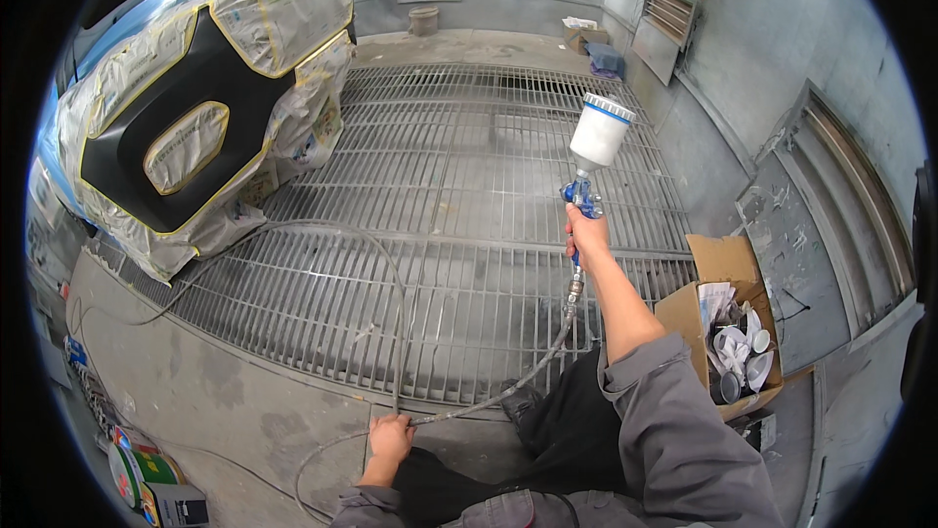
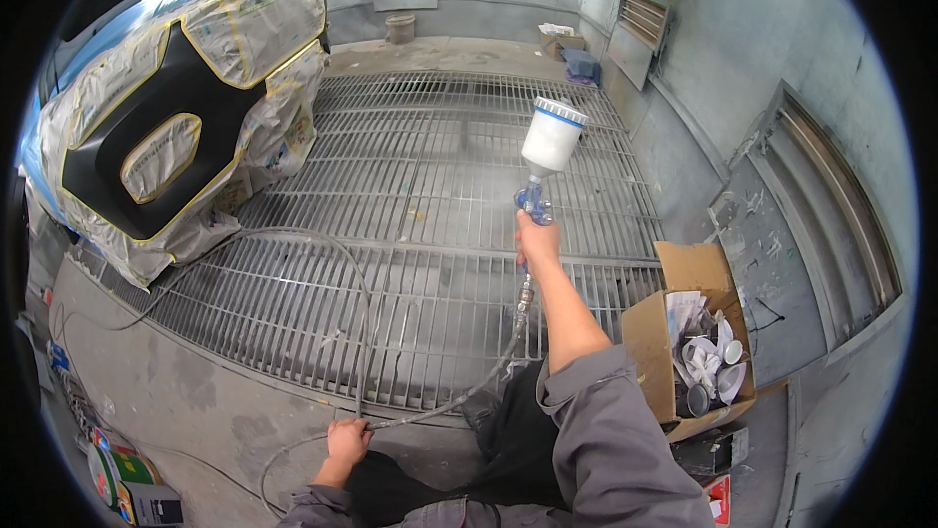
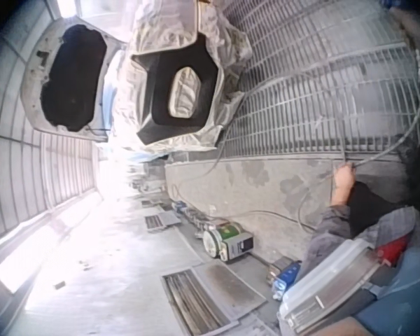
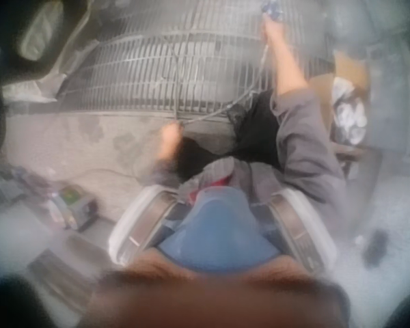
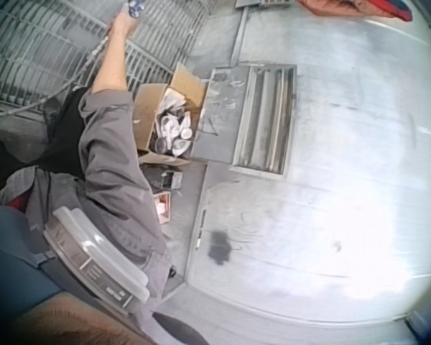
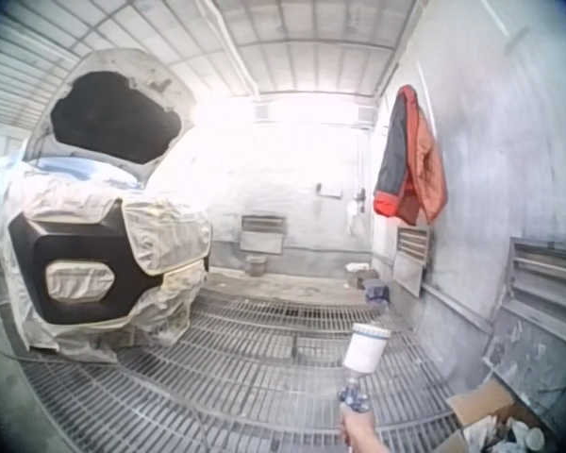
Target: The person mixes white paint in a small can using a metal stirrer, then pours it into a spray gun container. They stir the paint in the container and spray it onto a car bumper that is masked with newspaper and tape.
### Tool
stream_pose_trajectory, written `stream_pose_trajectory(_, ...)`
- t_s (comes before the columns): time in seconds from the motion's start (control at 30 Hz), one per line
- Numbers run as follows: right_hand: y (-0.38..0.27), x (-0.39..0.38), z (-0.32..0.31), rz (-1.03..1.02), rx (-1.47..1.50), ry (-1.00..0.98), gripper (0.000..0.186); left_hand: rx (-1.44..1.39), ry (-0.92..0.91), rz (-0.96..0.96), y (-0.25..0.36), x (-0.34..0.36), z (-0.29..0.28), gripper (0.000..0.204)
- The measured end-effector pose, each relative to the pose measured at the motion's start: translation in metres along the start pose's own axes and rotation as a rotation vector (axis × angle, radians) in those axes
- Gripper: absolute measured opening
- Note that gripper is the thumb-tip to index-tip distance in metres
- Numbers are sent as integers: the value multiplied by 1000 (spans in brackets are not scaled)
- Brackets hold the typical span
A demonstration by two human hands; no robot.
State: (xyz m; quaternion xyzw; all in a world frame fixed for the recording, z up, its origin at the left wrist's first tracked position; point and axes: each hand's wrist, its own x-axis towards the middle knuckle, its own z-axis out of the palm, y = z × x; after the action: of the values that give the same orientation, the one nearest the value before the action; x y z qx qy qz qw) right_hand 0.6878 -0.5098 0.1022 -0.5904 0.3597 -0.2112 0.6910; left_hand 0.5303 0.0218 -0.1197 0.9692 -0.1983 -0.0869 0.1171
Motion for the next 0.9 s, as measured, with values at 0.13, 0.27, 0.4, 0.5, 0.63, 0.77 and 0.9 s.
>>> stream_pose_trajectory(0.13, 1, 4, -7, 12, 9, 16, 28, -28, -10, 50, 8, 2, 3, 28)
stream_pose_trajectory(0.27, 2, -1, -9, -18, -33, 42, 27, -109, 25, 150, 39, 19, -27, 29)
stream_pose_trajectory(0.4, -3, -19, 0, -72, -72, 38, 26, -299, 138, 382, 108, 83, -89, 26)
stream_pose_trajectory(0.5, -1, -26, 9, -90, -121, 32, 25, -387, 293, 541, 195, 127, -163, 23)
stream_pose_trajectory(0.63, 25, 2, -12, -348, -189, 84, 29, -466, 525, 696, 320, 188, -230, 25)
stream_pose_trajectory(0.77, 38, -11, -5, -657, -544, -18, 33, -195, 569, 635, 366, 236, -249, 19)
stream_pose_trajectory(0.9, 32, -29, 0, -860, -953, 147, 36, 101, 523, 668, 381, 259, -240, 14)
